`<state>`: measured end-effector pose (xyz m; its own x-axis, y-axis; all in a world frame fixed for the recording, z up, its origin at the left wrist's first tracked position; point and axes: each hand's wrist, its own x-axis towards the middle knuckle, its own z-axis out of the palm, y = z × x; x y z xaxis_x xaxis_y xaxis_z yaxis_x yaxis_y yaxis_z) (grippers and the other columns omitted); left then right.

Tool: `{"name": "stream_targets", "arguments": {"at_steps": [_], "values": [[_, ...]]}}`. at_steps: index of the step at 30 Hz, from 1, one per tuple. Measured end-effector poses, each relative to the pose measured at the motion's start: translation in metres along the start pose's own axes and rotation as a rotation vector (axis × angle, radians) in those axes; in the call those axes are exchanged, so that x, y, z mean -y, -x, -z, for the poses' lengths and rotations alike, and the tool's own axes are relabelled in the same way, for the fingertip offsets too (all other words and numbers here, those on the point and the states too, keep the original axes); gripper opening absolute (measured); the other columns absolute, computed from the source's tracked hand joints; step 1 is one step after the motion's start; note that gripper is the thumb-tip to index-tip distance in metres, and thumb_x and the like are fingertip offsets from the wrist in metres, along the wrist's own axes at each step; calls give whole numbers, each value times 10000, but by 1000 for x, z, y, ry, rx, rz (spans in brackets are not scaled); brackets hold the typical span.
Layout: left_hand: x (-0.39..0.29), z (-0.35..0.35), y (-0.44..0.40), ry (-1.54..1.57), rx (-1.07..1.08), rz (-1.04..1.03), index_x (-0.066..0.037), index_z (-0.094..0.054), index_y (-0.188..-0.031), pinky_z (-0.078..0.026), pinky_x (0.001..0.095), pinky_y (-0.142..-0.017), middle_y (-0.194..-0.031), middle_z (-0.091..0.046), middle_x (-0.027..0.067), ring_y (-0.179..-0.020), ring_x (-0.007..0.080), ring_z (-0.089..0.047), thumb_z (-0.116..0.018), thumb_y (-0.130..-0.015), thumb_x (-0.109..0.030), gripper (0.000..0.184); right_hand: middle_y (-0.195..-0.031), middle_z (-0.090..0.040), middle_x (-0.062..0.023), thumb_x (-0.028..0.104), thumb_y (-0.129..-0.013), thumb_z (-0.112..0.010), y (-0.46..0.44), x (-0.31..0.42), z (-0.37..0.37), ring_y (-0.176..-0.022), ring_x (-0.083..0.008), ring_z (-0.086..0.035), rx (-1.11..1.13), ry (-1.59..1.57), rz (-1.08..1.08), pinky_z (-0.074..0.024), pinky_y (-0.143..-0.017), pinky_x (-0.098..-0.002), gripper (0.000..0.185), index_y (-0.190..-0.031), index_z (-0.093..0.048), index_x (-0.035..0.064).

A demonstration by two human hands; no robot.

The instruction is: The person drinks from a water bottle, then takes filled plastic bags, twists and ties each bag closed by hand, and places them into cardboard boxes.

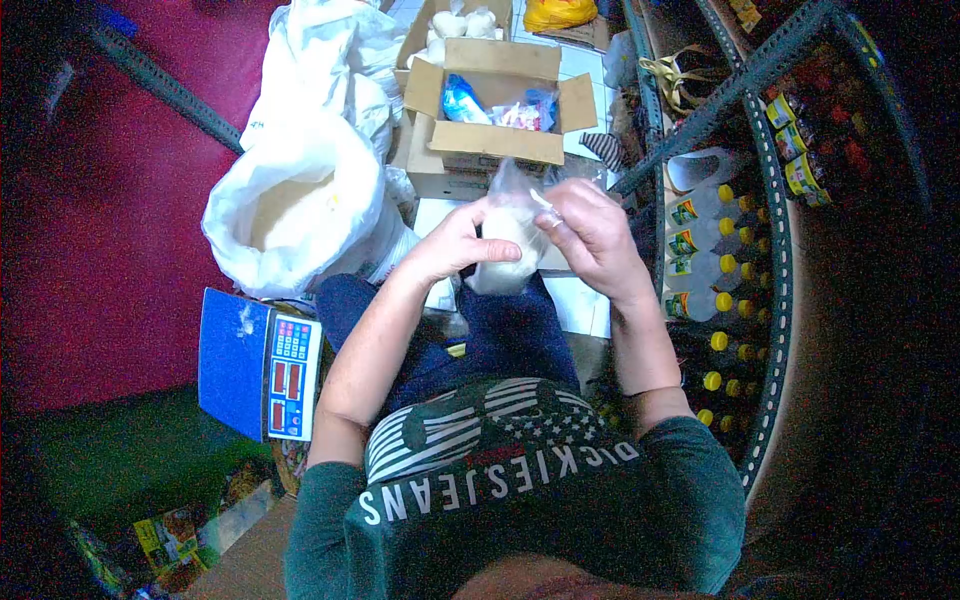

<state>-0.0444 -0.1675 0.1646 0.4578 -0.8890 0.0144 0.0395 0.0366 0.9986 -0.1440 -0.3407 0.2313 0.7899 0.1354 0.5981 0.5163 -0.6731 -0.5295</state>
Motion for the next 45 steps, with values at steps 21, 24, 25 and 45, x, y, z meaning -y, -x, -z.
{"name": "stream_targets", "arguments": {"at_steps": [21, 24, 25, 45], "values": [[-5, -5, 6, -184, -177, -191, -5, -565, -845, -448, 326, -777, -815, -598, 83, -818, 179, -555, -489, -912, -258, 273, -969, -604, -119, 257, -869, -542, 0, -28, -41, -914, -262, -571, -126, -471, -136, -431, -834, -372, 257, -959, -591, 21], [-29, 0, 8, 180, -350, -406, -13, -524, -729, -450, 360, -791, -744, -570, 102, -799, 211, -558, -452, -923, -234, 302, -1068, -587, -125, 402, -907, -456, 26, -70, -60, -992, -262, -559, -431, -1042, -401, -426, -879, -389, 408, -1105, -539, 56], [-45, 1, 12, 213, -390, -473, -26, -500, -695, -452, 372, -792, -718, -555, 98, -786, 204, -553, -448, -924, -230, 311, -1090, -580, -129, 441, -908, -428, 42, -90, -70, -1017, -267, -552, -555, -1302, -536, -422, -891, -401, 454, -1151, -510, 66], [-55, 11, 19, 296, -697, -446, -51, -430, -647, -482, 388, -692, -613, -471, 74, -625, 186, -508, -444, -939, -294, 381, -1366, -345, -176, 677, -844, -209, 32, -21, -136, -1250, -341, -344, -430, -2176, -818, -244, -1044, -501, 777, -1370, -283, 110]]}}
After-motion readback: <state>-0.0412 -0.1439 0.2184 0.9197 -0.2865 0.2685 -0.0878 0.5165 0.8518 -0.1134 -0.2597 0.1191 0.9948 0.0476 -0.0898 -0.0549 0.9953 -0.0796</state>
